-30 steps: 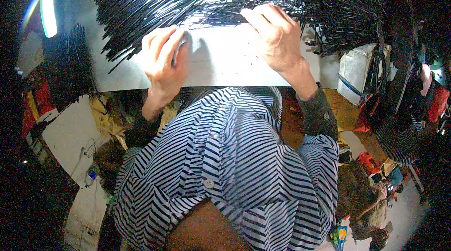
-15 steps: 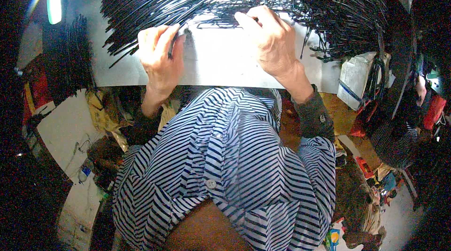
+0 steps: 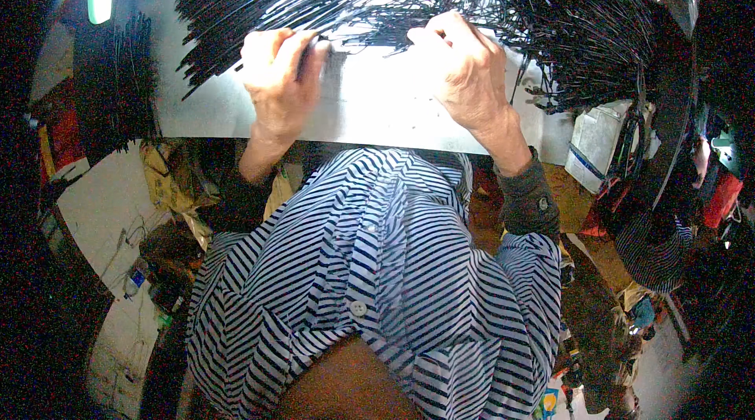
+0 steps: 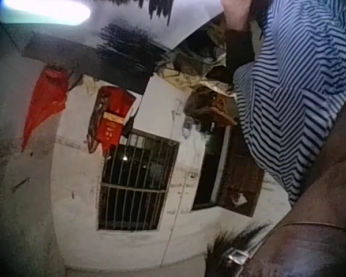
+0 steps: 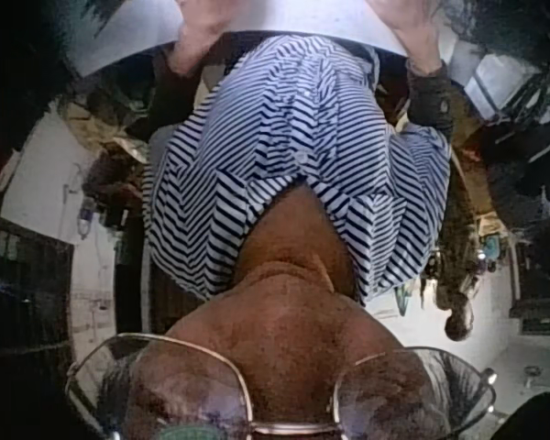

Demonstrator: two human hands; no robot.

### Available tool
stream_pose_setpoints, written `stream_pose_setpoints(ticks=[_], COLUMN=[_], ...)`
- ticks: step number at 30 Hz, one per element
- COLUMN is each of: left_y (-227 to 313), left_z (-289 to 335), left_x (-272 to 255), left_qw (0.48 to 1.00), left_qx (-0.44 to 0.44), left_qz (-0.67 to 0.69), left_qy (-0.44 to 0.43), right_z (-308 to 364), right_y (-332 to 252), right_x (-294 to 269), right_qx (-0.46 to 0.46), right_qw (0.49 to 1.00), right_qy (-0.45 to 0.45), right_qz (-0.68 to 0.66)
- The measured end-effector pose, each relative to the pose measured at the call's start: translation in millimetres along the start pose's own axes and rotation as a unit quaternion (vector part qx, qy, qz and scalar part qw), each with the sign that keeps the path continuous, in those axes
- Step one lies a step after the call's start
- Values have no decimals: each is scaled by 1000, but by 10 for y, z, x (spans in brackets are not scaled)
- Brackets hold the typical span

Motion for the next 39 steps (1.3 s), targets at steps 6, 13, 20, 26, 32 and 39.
stream_pose_setpoints(ticks=[6, 13, 20, 26, 32, 39], left_y=[192, 73, 45, 18, -44, -116], left_z=[-45, -33, 58, 253, 142, 138], left_x=[133, 131, -25, -37, -78, -84], left_qw=[993, 997, 999, 996, 995, 995], left_qx=[-48, -40, -31, -51, -77, -79], left_qz=[-64, -39, 19, 0, -13, -44], left_qy=[-83, -61, -37, -67, -56, -48], right_z=[-3, 5, 28, 18, 25, -99], right_y=[15, 21, 51, 40, 58, -84], right_x=[17, -1, 14, 3, 12, -17], right_qx=[-13, -15, -1, 1, 18, 24], right_qw=[1000, 999, 999, 999, 999, 999], right_qy=[18, 34, 40, 45, 42, 31], right_qz=[4, -2, -11, -5, -12, 0])
Point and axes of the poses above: each hand's wrist, its own z-axis away from the middle knuckle, its own x-axis out of the palm, y = z × x, the point moved 8 cm from there along -z, towards the middle knuckle, and after that the axes turned 14 degrees about -x, right-handed, at the moved point
